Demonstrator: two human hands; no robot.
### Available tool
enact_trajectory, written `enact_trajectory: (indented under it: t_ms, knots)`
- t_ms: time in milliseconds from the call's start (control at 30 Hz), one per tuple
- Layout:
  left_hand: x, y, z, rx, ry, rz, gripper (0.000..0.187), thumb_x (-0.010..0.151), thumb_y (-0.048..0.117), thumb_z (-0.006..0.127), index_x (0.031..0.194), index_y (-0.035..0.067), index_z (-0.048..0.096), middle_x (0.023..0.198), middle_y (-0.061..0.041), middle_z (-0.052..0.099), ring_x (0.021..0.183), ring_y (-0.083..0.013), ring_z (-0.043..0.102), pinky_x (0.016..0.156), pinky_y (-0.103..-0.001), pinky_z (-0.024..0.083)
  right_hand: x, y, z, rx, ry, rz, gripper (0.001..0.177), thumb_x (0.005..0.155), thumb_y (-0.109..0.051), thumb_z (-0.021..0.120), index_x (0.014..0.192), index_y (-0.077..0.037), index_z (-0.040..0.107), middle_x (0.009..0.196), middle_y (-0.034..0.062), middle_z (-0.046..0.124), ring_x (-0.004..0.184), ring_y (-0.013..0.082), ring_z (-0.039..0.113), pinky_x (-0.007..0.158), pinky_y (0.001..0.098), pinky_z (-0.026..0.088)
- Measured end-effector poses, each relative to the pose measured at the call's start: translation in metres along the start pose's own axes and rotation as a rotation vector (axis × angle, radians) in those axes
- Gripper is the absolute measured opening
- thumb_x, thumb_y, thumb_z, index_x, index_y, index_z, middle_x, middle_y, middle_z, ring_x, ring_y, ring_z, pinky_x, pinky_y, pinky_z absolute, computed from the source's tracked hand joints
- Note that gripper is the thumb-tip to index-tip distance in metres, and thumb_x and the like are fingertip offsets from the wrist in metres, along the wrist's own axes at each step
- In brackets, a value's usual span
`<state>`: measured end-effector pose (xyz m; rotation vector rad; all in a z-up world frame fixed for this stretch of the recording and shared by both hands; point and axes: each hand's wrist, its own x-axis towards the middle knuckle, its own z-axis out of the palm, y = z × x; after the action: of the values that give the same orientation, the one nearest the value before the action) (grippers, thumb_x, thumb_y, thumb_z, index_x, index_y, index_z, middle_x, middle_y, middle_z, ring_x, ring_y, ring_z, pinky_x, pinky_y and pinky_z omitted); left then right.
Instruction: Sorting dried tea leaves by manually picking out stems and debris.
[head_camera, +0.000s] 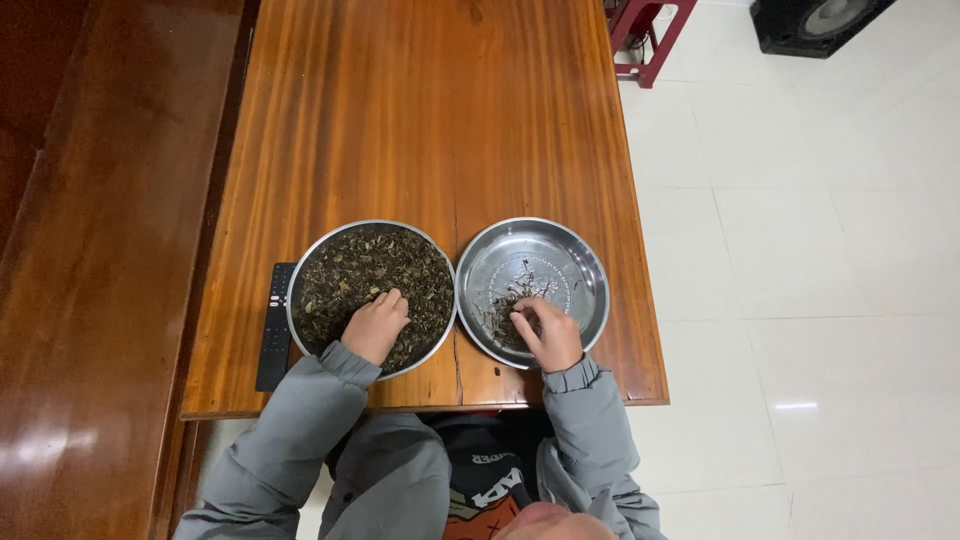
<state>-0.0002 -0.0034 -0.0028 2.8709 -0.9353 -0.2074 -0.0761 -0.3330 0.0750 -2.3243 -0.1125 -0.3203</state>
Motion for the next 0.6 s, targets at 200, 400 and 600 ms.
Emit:
enact_trajectory:
  t_ms: [200, 400, 600]
  knots:
    - [0.001, 0.005, 0.006, 0.039, 0.037, -0.01, 0.022, 0.114, 0.022, 0.054, 0.113, 0.001, 0.06, 0.12, -0.014, 0.056, 0.101, -0.0256, 0.067, 0.074, -0.04, 0.063, -0.001, 0.004, 0.001, 0.015, -0.013, -0.005, 0.014, 0.095, -0.025, 0.072, 0.106, -0.016, 0.073, 0.08, 0.0081, 0.076, 0.07, 0.0269, 0.072, 0.064, 0.0377, 0.059]
    - [0.001, 0.003, 0.006, 0.028, 0.012, -0.018, 0.024, 0.116, 0.026, 0.049, 0.111, 0.003, 0.056, 0.117, -0.013, 0.054, 0.097, -0.0231, 0.065, 0.072, -0.039, 0.06, -0.001, 0.003, 0.001, 0.016, -0.006, -0.008, 0.013, 0.096, -0.023, 0.071, 0.106, -0.015, 0.073, 0.08, 0.0088, 0.076, 0.069, 0.0266, 0.072, 0.064, 0.0379, 0.059]
    - [-0.005, 0.002, 0.005, -0.042, 0.011, -0.055, 0.028, 0.118, 0.023, 0.042, 0.129, -0.001, 0.051, 0.133, -0.021, 0.054, 0.109, -0.0298, 0.068, 0.079, -0.042, 0.063, -0.001, 0.003, 0.001, 0.02, -0.01, -0.028, 0.013, 0.097, -0.023, 0.07, 0.106, -0.015, 0.073, 0.079, 0.0084, 0.076, 0.068, 0.0258, 0.072, 0.063, 0.0369, 0.059]
